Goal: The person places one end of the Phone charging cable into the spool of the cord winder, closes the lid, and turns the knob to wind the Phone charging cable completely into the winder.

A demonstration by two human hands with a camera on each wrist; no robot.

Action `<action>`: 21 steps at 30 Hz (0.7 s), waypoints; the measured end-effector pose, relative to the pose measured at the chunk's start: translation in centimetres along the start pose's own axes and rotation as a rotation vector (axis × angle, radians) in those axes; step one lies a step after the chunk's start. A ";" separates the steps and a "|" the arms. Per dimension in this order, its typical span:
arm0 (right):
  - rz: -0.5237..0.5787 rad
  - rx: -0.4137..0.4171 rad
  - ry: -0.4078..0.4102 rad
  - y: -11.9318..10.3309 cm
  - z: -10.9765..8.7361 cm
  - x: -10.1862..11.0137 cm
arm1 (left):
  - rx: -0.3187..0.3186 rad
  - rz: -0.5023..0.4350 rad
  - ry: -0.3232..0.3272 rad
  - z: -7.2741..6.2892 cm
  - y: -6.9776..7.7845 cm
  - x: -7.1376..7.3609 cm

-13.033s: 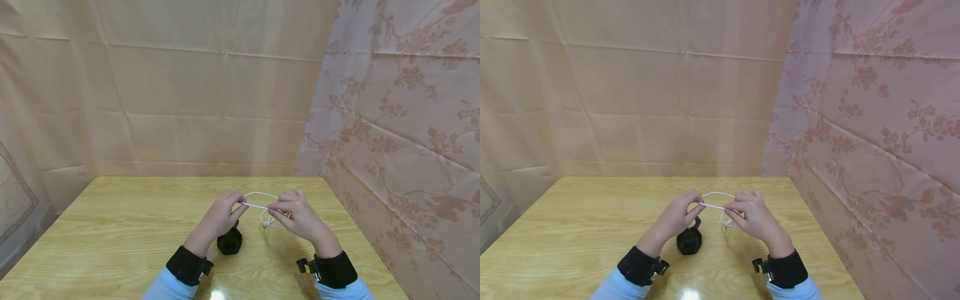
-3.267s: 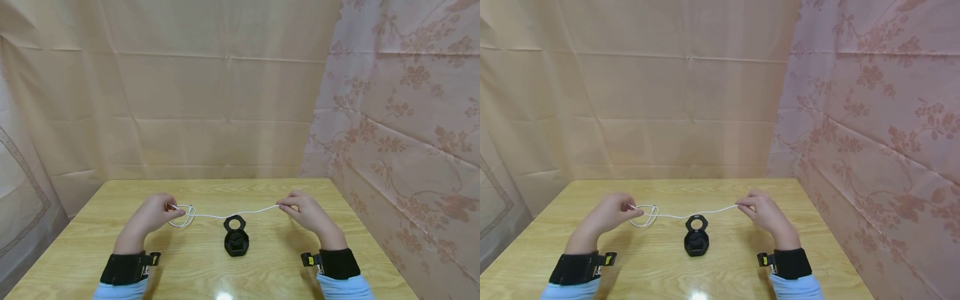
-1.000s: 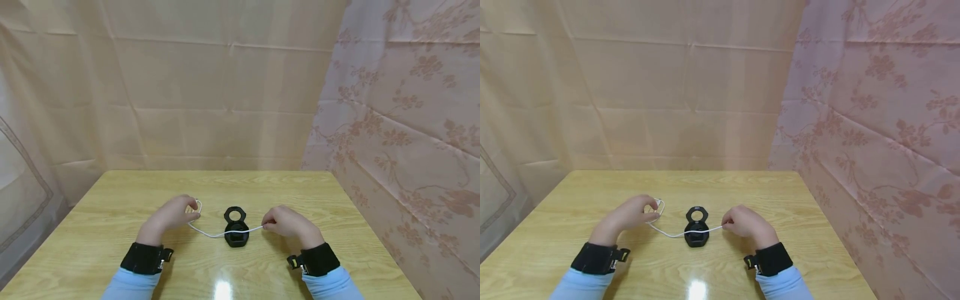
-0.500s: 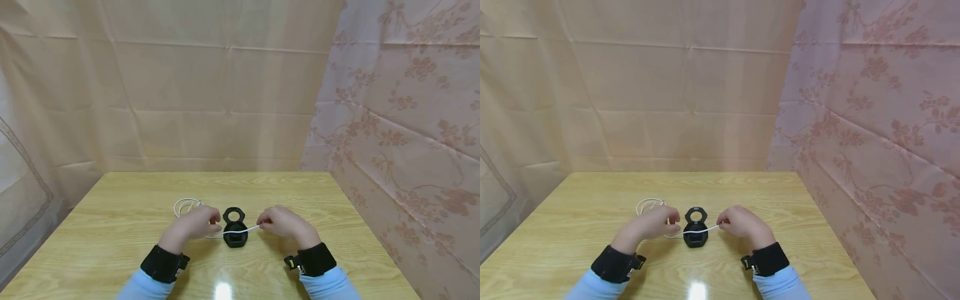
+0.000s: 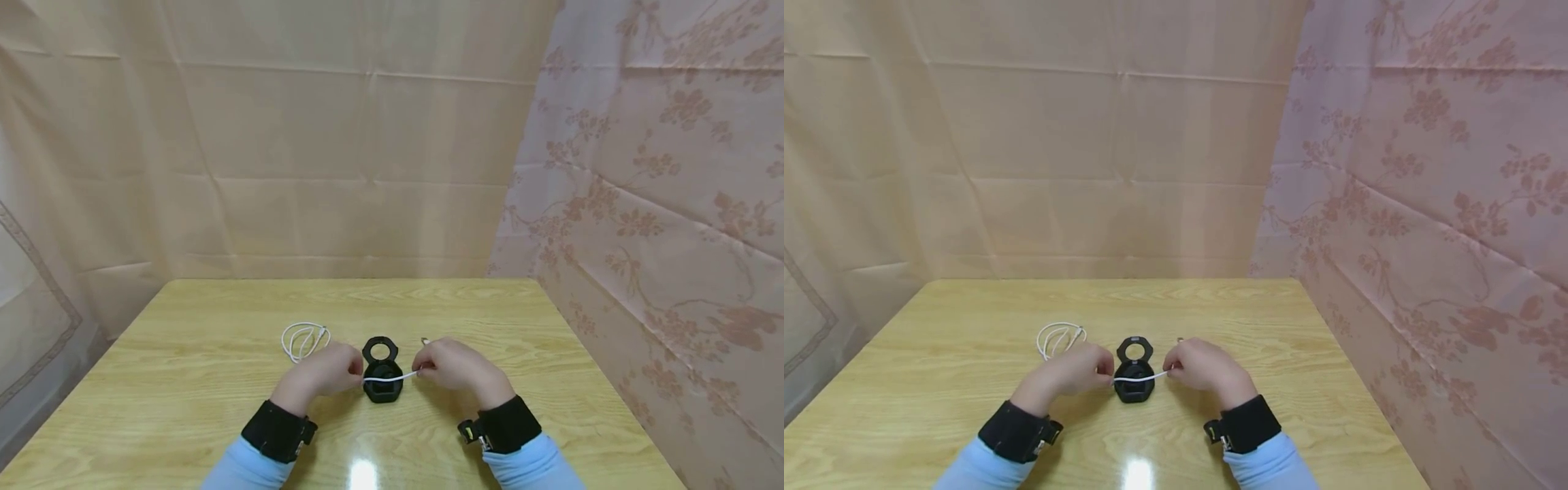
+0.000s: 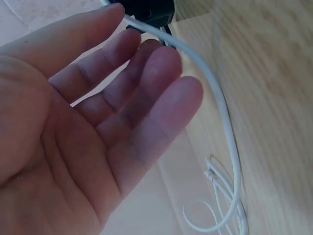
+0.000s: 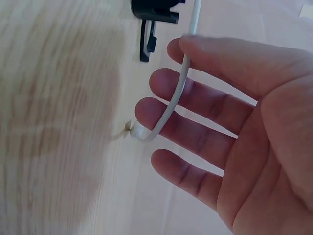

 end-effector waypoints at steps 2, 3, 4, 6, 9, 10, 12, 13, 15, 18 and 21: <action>-0.001 0.008 -0.012 -0.3 0.2 -0.2 | -0.003 0.004 -0.001 0.1 0.0 0.0; -0.001 0.017 -0.017 -0.4 0.2 -0.3 | -0.006 0.008 -0.002 0.1 0.0 -0.1; 0.000 0.021 -0.020 -0.6 0.3 -0.4 | -0.008 0.006 -0.004 0.1 0.0 -0.1; -0.004 0.026 -0.026 -0.8 0.4 -0.6 | -0.010 0.009 -0.008 0.1 0.0 -0.2; -0.021 0.038 -0.011 -1.0 0.4 -0.7 | -0.012 0.017 -0.012 0.2 0.0 -0.2; -0.031 0.042 0.000 -1.1 0.4 -0.7 | -0.012 0.020 -0.011 0.2 0.0 -0.2; -0.053 0.054 0.027 -1.2 0.4 -0.7 | -0.005 0.022 -0.005 0.1 0.0 -0.2; -0.062 0.059 0.042 -1.3 0.4 -0.7 | -0.001 0.023 -0.002 0.2 -0.1 -0.2; -0.086 0.067 0.074 -1.3 0.4 -0.7 | 0.011 0.020 0.005 0.2 -0.2 -0.2; -0.105 0.052 0.098 -1.2 0.6 -0.9 | 0.016 0.020 0.007 0.2 -0.3 -0.2; -0.125 0.030 0.115 -1.2 0.7 -1.0 | 0.019 0.021 0.006 0.2 -0.4 -0.3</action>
Point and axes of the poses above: each hand's wrist, its own z-axis towards the middle knuckle, its own x-axis out of the back of the hand, y = z × x, the point moved 3 cm from there along z, towards the middle knuckle, and after that the axes turned 15 degrees about -x, right-handed, at the moved point
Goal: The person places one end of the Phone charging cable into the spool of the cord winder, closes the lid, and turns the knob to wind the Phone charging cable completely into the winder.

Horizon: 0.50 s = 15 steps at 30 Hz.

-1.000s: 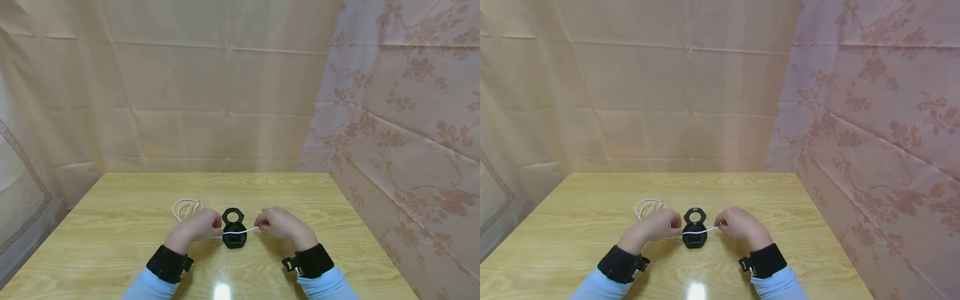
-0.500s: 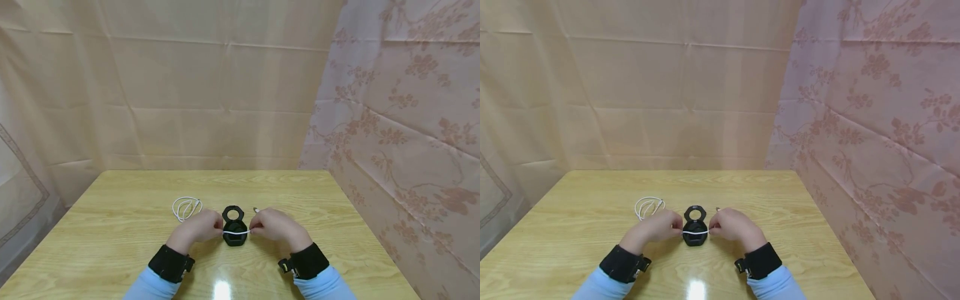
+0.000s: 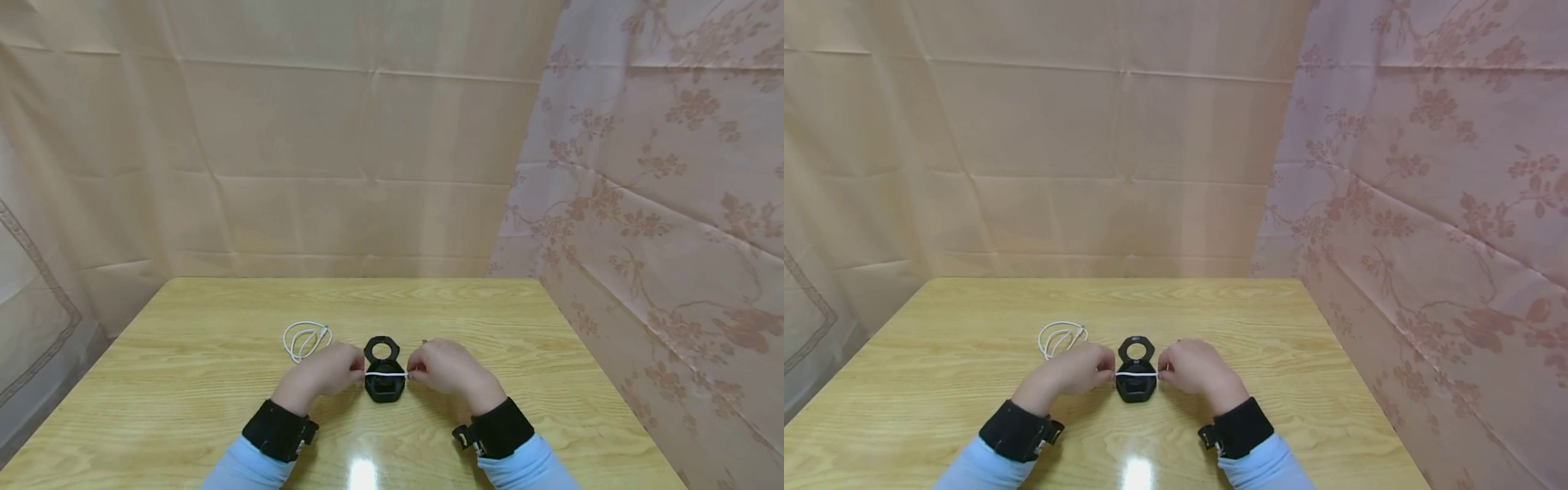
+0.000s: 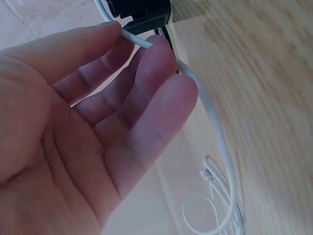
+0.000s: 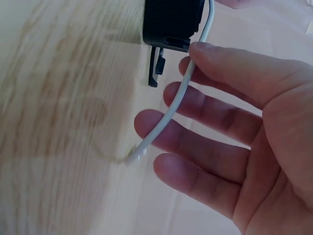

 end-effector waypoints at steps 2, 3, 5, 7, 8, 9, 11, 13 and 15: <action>-0.006 -0.018 0.007 0.0 0.1 -0.1 | 0.004 -0.001 -0.002 0.0 -0.1 -0.1; -0.009 -0.025 0.011 0.0 0.1 -0.2 | 0.002 -0.001 0.000 0.0 0.0 -0.1; -0.012 -0.028 0.018 0.0 0.1 -0.3 | 0.005 0.003 -0.002 0.0 -0.1 -0.2; -0.009 -0.031 0.014 -0.1 0.1 -0.4 | 0.002 0.005 -0.002 0.0 -0.1 -0.3; -0.010 -0.028 0.012 -0.1 0.1 -0.4 | 0.003 0.006 -0.003 0.0 0.0 -0.3; -0.012 -0.024 0.011 -0.1 0.2 -0.4 | 0.002 0.007 -0.003 0.0 0.0 -0.3; -0.014 -0.019 0.007 -0.2 0.2 -0.4 | 0.004 0.007 -0.008 0.0 0.0 -0.3; -0.019 -0.015 0.008 -0.2 0.3 -0.5 | 0.006 0.004 -0.014 0.1 -0.1 -0.4; -0.024 -0.015 0.012 -0.3 0.4 -0.6 | 0.007 0.005 -0.022 0.2 -0.1 -0.4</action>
Point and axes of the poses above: each hand's wrist, its own z-axis towards the middle knuckle, its own x-axis out of the back of the hand, y = z × x, the point moved 3 cm from there along z, towards the middle knuckle, and after that the axes turned 15 degrees about -x, right-handed, at the moved point
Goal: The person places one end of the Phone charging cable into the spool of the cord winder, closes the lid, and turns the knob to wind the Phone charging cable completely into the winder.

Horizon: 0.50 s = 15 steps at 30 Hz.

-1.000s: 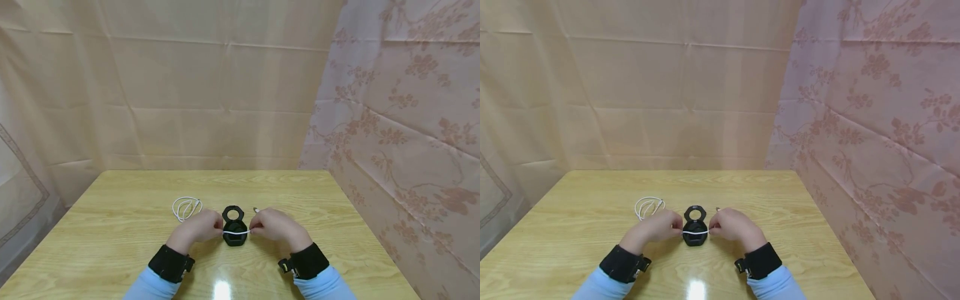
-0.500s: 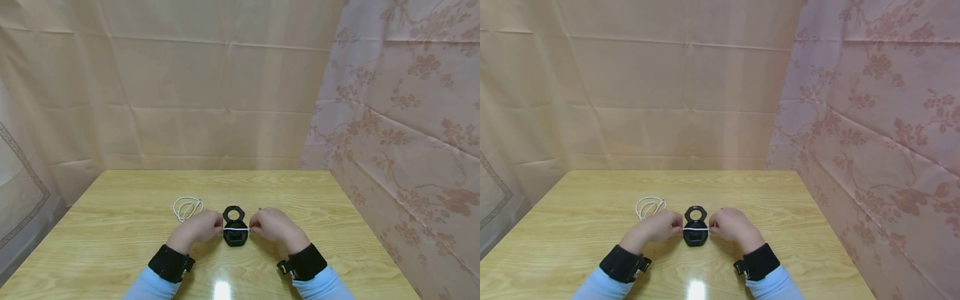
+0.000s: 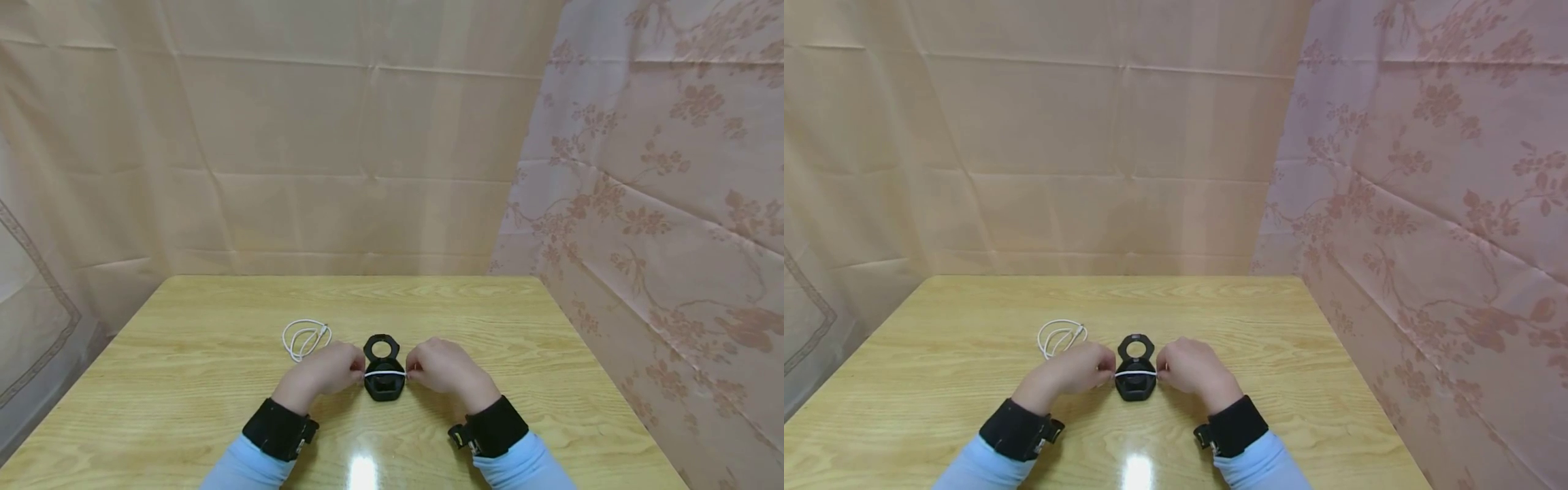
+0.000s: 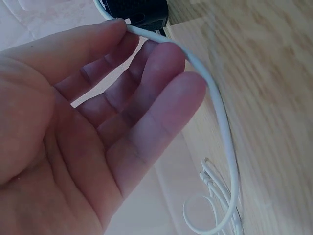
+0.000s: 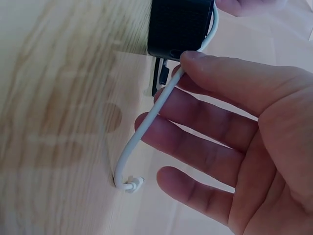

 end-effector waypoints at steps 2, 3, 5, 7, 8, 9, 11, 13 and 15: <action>-0.003 0.000 0.000 -0.1 0.1 -0.1 | 0.001 0.002 -0.007 0.1 -0.1 -0.1; -0.004 -0.003 -0.001 -0.1 0.1 -0.1 | 0.003 0.004 -0.010 0.1 -0.1 -0.1; -0.009 -0.010 -0.003 -0.2 0.1 -0.2 | 0.011 0.004 -0.015 0.1 -0.1 -0.1; -0.015 -0.019 -0.012 -0.2 0.2 -0.4 | 0.021 0.001 -0.016 0.1 -0.1 -0.1; -0.020 -0.023 -0.014 -0.2 0.3 -0.4 | 0.025 0.000 -0.017 0.1 -0.1 -0.2; -0.025 -0.026 -0.016 -0.2 0.3 -0.5 | 0.030 -0.001 -0.018 0.1 -0.1 -0.2; -0.031 -0.029 -0.020 -0.2 0.3 -0.6 | 0.034 0.000 -0.016 0.1 -0.1 -0.2; -0.031 -0.027 -0.022 -0.3 0.4 -0.7 | 0.031 0.008 -0.013 0.1 -0.1 -0.2; -0.019 -0.021 -0.023 -0.3 0.3 -0.7 | 0.024 0.017 -0.010 0.1 -0.2 -0.2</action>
Point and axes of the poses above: each hand's wrist, its own z-axis towards the middle knuckle, its own x-axis out of the back of the hand, y = z × x, the point moved 3 cm from there along z, towards the middle knuckle, and after that the axes turned 15 degrees about -x, right-handed, at the moved point
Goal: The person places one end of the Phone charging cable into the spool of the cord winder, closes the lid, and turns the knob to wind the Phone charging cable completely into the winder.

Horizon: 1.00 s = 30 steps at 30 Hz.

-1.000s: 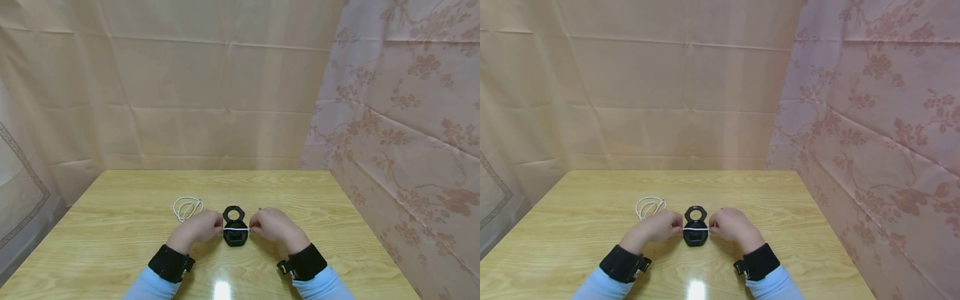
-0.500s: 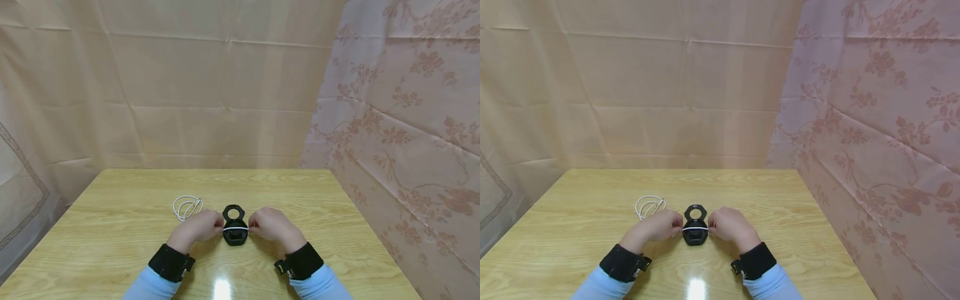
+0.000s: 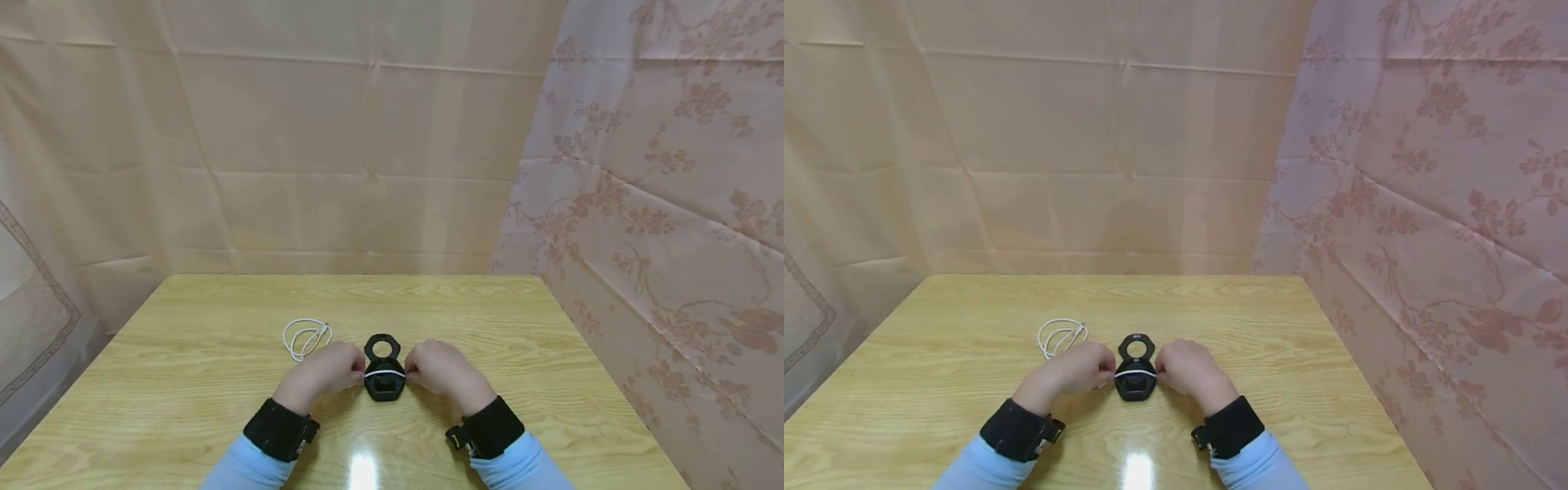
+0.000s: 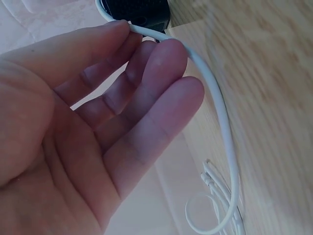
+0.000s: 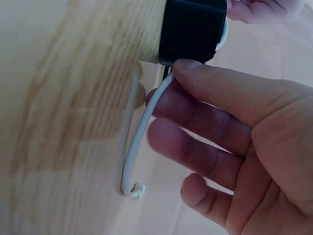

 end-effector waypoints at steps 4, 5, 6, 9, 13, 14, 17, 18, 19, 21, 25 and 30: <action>0.034 0.015 -0.003 -0.1 0.0 0.1 | -0.022 0.024 0.011 0.0 0.1 0.2; 0.042 0.023 -0.003 -0.1 0.1 0.2 | -0.027 0.028 0.012 0.0 0.1 0.2; 0.047 0.032 -0.001 -0.2 0.1 0.2 | -0.029 0.032 0.012 0.0 0.2 0.3; 0.054 0.061 0.010 -0.2 0.2 0.1 | -0.038 0.054 0.009 0.0 0.3 0.1; 0.057 0.073 0.018 -0.3 0.2 -0.2 | -0.044 0.063 0.007 0.0 0.1 -0.3; 0.058 0.068 0.015 -0.4 0.1 -0.1 | -0.046 0.061 0.009 0.0 0.1 -0.4; 0.064 0.047 0.002 -0.4 0.1 -0.1 | -0.045 0.059 0.012 -0.1 0.0 -0.4; 0.065 0.041 -0.001 -0.4 0.0 -0.1 | -0.048 0.062 0.015 -0.1 0.0 -0.4; 0.063 0.036 -0.003 -0.4 0.1 0.0 | -0.050 0.065 0.016 -0.1 0.0 -0.4; 0.064 0.029 -0.008 -0.4 0.0 0.0 | -0.048 0.063 0.017 -0.1 0.1 -0.3; 0.071 0.028 -0.017 -0.5 0.0 0.0 | -0.054 0.067 0.021 -0.1 0.4 -0.1; 0.078 0.019 -0.028 -0.5 -0.1 -0.2 | -0.058 0.069 0.027 -0.3 0.6 0.0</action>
Point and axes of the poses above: each hand's wrist, its own z-axis towards the middle knuckle, its own x-axis out of the back of the hand, y = z × x, the point moved 3 cm from there along z, towards the middle knuckle, and after that the axes turned 15 degrees about -x, right-handed, at the moved point
